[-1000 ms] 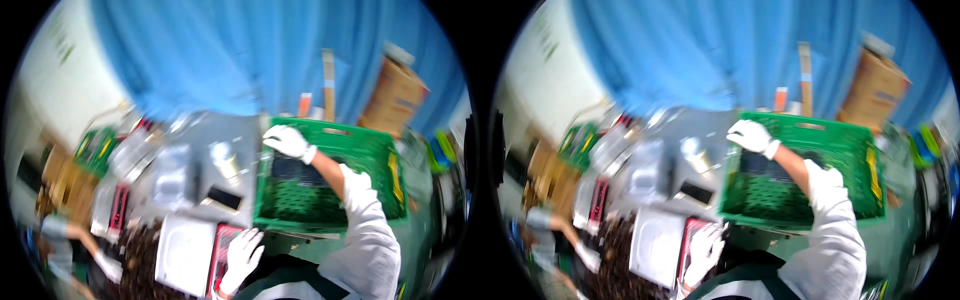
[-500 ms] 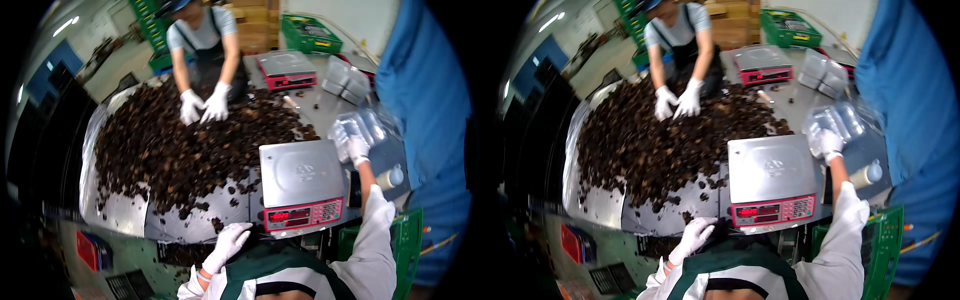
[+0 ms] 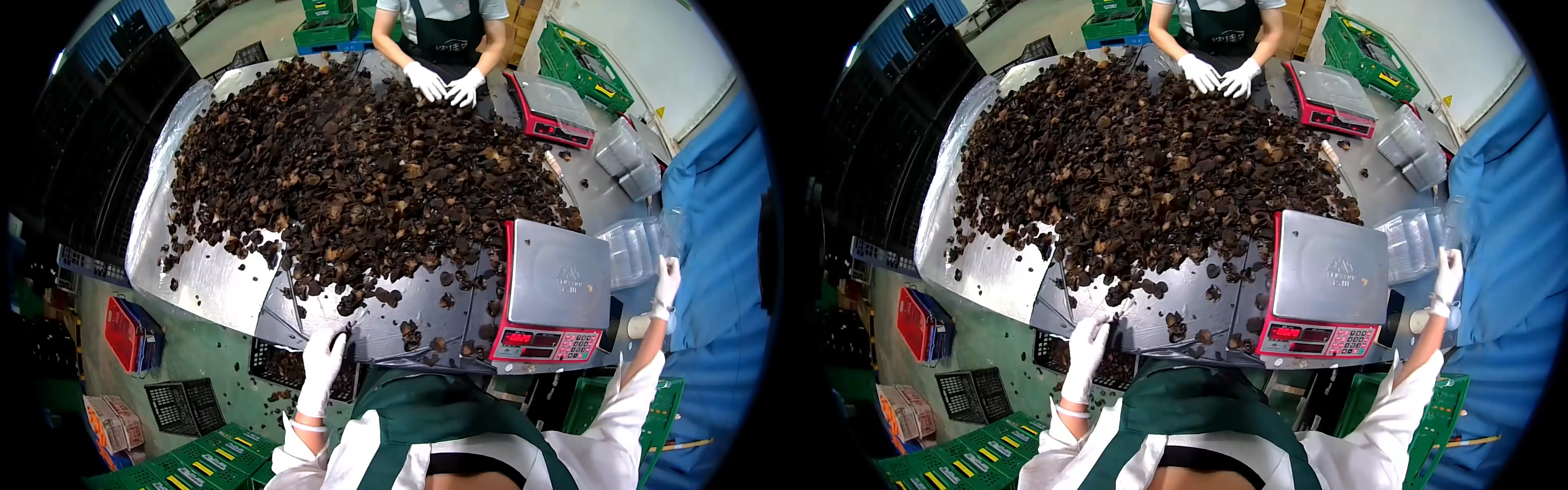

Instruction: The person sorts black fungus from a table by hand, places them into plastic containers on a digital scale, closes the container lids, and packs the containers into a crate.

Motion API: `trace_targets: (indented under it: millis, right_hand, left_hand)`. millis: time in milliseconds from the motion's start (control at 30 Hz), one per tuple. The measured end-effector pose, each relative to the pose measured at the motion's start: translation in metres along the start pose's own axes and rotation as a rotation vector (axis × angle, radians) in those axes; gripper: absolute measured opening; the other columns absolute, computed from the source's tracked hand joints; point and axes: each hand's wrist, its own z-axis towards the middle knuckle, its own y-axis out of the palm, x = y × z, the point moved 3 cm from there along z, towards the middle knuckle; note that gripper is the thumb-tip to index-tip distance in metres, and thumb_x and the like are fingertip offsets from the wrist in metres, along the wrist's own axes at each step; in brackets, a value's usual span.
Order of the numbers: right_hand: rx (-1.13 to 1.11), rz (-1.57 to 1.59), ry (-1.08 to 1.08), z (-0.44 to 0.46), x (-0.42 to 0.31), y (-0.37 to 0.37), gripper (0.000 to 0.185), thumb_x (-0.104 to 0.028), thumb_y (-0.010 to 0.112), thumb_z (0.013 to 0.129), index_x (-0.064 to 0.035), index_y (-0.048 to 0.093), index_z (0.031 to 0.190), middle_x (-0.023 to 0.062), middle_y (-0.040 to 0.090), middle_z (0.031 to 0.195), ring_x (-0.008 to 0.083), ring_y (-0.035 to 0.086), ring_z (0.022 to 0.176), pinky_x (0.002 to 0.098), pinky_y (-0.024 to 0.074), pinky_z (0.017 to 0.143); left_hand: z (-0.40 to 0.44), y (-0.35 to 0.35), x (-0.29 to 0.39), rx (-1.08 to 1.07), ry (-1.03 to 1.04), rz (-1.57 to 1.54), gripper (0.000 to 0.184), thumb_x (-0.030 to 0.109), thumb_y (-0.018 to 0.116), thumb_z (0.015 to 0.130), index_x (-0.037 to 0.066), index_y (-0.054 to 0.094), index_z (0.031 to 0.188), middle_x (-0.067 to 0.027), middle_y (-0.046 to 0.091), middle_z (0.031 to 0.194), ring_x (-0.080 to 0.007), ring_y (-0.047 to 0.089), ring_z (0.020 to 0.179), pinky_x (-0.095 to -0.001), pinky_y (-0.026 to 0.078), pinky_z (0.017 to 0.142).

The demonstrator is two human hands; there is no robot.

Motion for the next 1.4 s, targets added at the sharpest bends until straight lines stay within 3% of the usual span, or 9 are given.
trace_targets:
  millis: [267, 467, 533, 767, 933, 1000, 1067, 1133, 1400]
  right_hand:
    - [-0.620, -0.375, -0.417, -0.165, -0.138, 0.058, 0.020, -0.013, 0.071, 0.069, -0.0038, 0.053, 0.069, 0.0127, 0.052, 0.068, 0.0324, 0.053, 0.069, 0.0413, 0.0424, 0.065]
    - [-0.376, -0.252, -0.229, -0.226, -0.228, 0.083, 0.033, -0.016, 0.076, 0.069, -0.0047, 0.066, 0.098, 0.0146, 0.063, 0.098, 0.0302, 0.062, 0.090, 0.0371, 0.0484, 0.083]
    - [-0.572, -0.082, -0.110, -0.246, -0.263, 0.120, 0.028, -0.017, 0.074, 0.074, -0.0036, 0.066, 0.097, 0.0136, 0.064, 0.096, 0.0300, 0.063, 0.086, 0.0352, 0.0503, 0.077]
    - [-0.824, 0.125, -0.429, -0.337, -0.290, 0.309, 0.030, -0.021, 0.069, 0.079, -0.0089, 0.063, 0.106, 0.0085, 0.061, 0.099, 0.0251, 0.060, 0.092, 0.0329, 0.0521, 0.075]
    - [-0.828, -0.098, -0.692, -0.361, -0.274, 0.369, 0.023, -0.017, 0.067, 0.078, -0.0123, 0.062, 0.100, 0.0068, 0.058, 0.099, 0.0237, 0.057, 0.089, 0.0310, 0.0520, 0.069]
    - [-0.890, 0.497, -0.396, -0.343, -0.247, 0.367, 0.018, -0.009, 0.064, 0.079, -0.0124, 0.064, 0.097, 0.0055, 0.059, 0.088, 0.0188, 0.058, 0.074, 0.0261, 0.0494, 0.062]
    - [-1.275, 0.683, 0.352, -0.322, -0.245, 0.336, 0.008, -0.008, 0.061, 0.086, -0.0061, 0.064, 0.094, -0.0024, 0.057, 0.075, 0.0040, 0.051, 0.064, 0.0209, 0.0456, 0.056]
    - [-1.245, 0.750, 0.463, -0.314, -0.226, 0.319, 0.009, -0.010, 0.061, 0.087, -0.0054, 0.064, 0.094, -0.0040, 0.056, 0.072, 0.0036, 0.050, 0.063, 0.0199, 0.0453, 0.056]
    - [-1.098, 0.015, -0.536, -0.364, -0.259, 0.272, 0.056, -0.034, 0.074, 0.070, -0.0140, 0.055, 0.119, 0.0086, 0.052, 0.094, 0.0264, 0.059, 0.088, 0.0365, 0.0506, 0.075]
  left_hand:
    - [0.047, -0.004, -0.043, 0.060, 0.102, 0.087, 0.015, 0.010, 0.067, 0.081, 0.005, 0.066, 0.096, -0.0106, 0.064, 0.089, -0.0239, 0.063, 0.082, -0.0326, 0.050, 0.075]
    - [0.070, 0.018, -0.029, 0.011, 0.250, 0.231, 0.031, 0.024, 0.071, 0.078, 0.006, 0.063, 0.103, -0.0121, 0.059, 0.087, -0.0304, 0.058, 0.088, -0.0375, 0.047, 0.077]
    - [0.070, 0.029, -0.022, -0.045, 0.362, 0.187, 0.030, 0.024, 0.071, 0.076, 0.007, 0.061, 0.099, -0.0104, 0.057, 0.087, -0.0296, 0.057, 0.085, -0.0377, 0.047, 0.074]
    - [0.037, 0.033, -0.022, -0.335, 0.418, 0.039, 0.027, 0.023, 0.071, 0.076, 0.009, 0.062, 0.096, -0.0085, 0.059, 0.089, -0.0283, 0.058, 0.086, -0.0365, 0.048, 0.074]
    - [0.033, 0.009, -0.034, -0.354, 0.083, -0.259, 0.021, 0.020, 0.071, 0.080, 0.005, 0.066, 0.095, -0.0086, 0.064, 0.088, -0.0248, 0.062, 0.080, -0.0327, 0.049, 0.072]
    - [0.036, 0.006, -0.041, -0.170, 0.135, -0.216, 0.013, 0.014, 0.069, 0.082, 0.004, 0.067, 0.089, -0.0101, 0.063, 0.082, -0.0251, 0.062, 0.075, -0.0324, 0.049, 0.069]
    - [0.045, 0.005, -0.042, -0.093, 0.098, -0.116, 0.011, 0.012, 0.067, 0.082, 0.003, 0.066, 0.088, -0.0107, 0.063, 0.082, -0.0257, 0.062, 0.076, -0.0327, 0.049, 0.069]
    - [0.055, 0.013, -0.037, 0.031, 0.168, -0.097, 0.010, 0.011, 0.066, 0.082, 0.004, 0.065, 0.089, -0.0116, 0.061, 0.081, -0.0276, 0.061, 0.077, -0.0333, 0.048, 0.071]
    - [0.080, 0.056, -0.008, -0.108, 0.262, 0.257, 0.026, 0.019, 0.075, 0.070, 0.007, 0.064, 0.090, -0.0086, 0.056, 0.084, -0.0290, 0.055, 0.089, -0.0401, 0.044, 0.076]
